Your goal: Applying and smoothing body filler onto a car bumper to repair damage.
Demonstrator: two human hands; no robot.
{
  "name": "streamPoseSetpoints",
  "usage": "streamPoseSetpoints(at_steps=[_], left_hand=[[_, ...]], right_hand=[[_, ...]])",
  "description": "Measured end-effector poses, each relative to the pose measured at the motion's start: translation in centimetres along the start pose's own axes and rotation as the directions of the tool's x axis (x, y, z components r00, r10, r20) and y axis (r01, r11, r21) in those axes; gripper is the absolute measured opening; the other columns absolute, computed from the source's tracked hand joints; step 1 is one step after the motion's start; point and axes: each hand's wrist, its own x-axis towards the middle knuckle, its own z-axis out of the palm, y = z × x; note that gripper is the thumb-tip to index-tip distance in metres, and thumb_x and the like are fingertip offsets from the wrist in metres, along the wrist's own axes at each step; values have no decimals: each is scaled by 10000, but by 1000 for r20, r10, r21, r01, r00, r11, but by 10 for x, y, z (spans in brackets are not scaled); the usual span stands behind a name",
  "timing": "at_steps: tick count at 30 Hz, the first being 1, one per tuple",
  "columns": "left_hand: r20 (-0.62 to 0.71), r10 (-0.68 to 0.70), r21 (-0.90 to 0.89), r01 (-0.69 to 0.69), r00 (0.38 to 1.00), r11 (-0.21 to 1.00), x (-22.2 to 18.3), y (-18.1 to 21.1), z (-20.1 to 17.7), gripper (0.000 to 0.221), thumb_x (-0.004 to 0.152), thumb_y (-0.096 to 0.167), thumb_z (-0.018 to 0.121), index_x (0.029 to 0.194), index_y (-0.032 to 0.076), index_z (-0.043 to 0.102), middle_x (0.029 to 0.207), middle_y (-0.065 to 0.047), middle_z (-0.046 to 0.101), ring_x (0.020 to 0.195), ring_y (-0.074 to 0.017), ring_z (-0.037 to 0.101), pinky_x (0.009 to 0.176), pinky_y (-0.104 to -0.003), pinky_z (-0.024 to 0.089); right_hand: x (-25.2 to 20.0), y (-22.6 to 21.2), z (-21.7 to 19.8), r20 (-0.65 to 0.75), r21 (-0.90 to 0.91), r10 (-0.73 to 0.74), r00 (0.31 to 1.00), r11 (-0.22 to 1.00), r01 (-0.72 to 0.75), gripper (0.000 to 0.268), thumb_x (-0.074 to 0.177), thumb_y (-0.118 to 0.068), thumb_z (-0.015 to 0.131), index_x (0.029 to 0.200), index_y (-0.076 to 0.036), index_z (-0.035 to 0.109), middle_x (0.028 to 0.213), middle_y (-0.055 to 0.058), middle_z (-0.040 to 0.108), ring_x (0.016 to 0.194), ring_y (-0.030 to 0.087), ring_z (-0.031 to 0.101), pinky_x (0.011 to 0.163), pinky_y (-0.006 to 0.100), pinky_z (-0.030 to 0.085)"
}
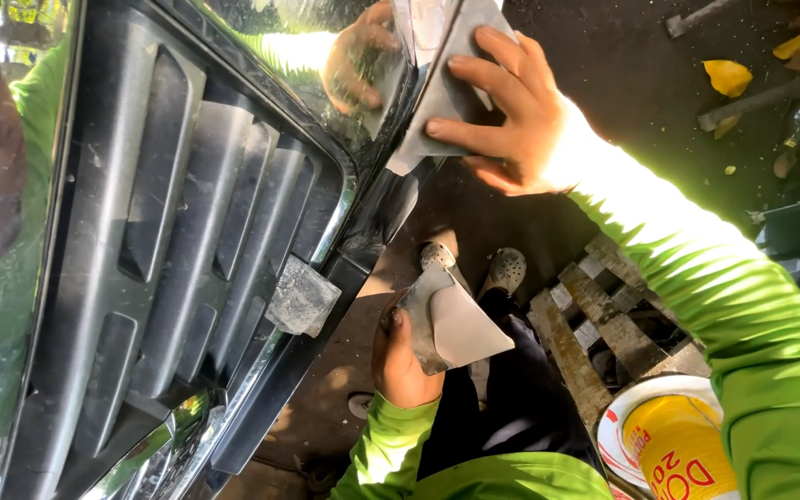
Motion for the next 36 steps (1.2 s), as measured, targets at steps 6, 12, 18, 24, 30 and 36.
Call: streamPoseSetpoints(at_steps=[6, 12, 18, 24, 30, 36], left_hand=[[-12, -2, 2, 2, 1000, 1000, -2, 0, -3, 465, 1059, 288, 541, 1391, -37, 529, 1327, -190, 634, 1204, -319, 628, 1039, -474, 499], [-35, -38, 7, 38, 999, 999, -1, 3, -1, 493, 1048, 288, 525, 1416, -40, 502, 1344, -192, 619, 1209, -329, 625, 1031, -484, 500], [7, -48, -28, 48, 999, 998, -5, 0, 11, 503, 1048, 315, 561, 1401, -40, 516, 1322, -184, 628, 1198, -317, 624, 1022, -476, 505], [-7, -19, 39, 19, 1000, 999, -13, -1, 10, 502, 1047, 334, 566, 1376, -44, 531, 1294, -176, 638, 1178, -301, 631, 1018, -454, 504], [28, 2, 17, -2, 1000, 1000, -17, 5, 8, 492, 1065, 327, 531, 1386, -46, 533, 1322, -178, 629, 1204, -299, 620, 1044, -449, 486], [-4, -3, -20, 3, 1000, 1000, -16, 0, -7, 472, 1065, 307, 529, 1387, -38, 521, 1331, -183, 627, 1216, -313, 615, 1052, -463, 478]], right_hand=[[-9, 1, 23, -52, 19, 3, 999, 1000, -3, 698, 713, -187, 937, 1375, -162, 716, 1532, 267, 441, 1470, 522, 359, 1159, 708, 365], [-38, -5, 47, -84, -1, 38, 996, 999, -39, 703, 750, -157, 932, 1395, -210, 659, 1492, 228, 478, 1425, 504, 406, 1114, 680, 410], [-41, -38, 23, 153, -4, 251, 956, 967, -253, 699, 696, -164, 863, 1362, -220, 661, 1447, 223, 501, 1359, 494, 446, 1047, 643, 414], [-19, -87, 14, 58, 127, 275, 960, 951, -280, 647, 746, -179, 840, 1369, -219, 669, 1486, 232, 459, 1407, 508, 381, 1048, 653, 385], [-7, -98, 42, -27, 37, 217, 976, 976, -216, 662, 787, -260, 883, 1409, -303, 662, 1564, 192, 414, 1462, 478, 330, 1125, 719, 312], [1, -92, 58, -66, 19, 194, 979, 981, -193, 659, 816, -219, 876, 1432, -326, 669, 1595, 169, 406, 1503, 455, 313, 1159, 691, 314]])
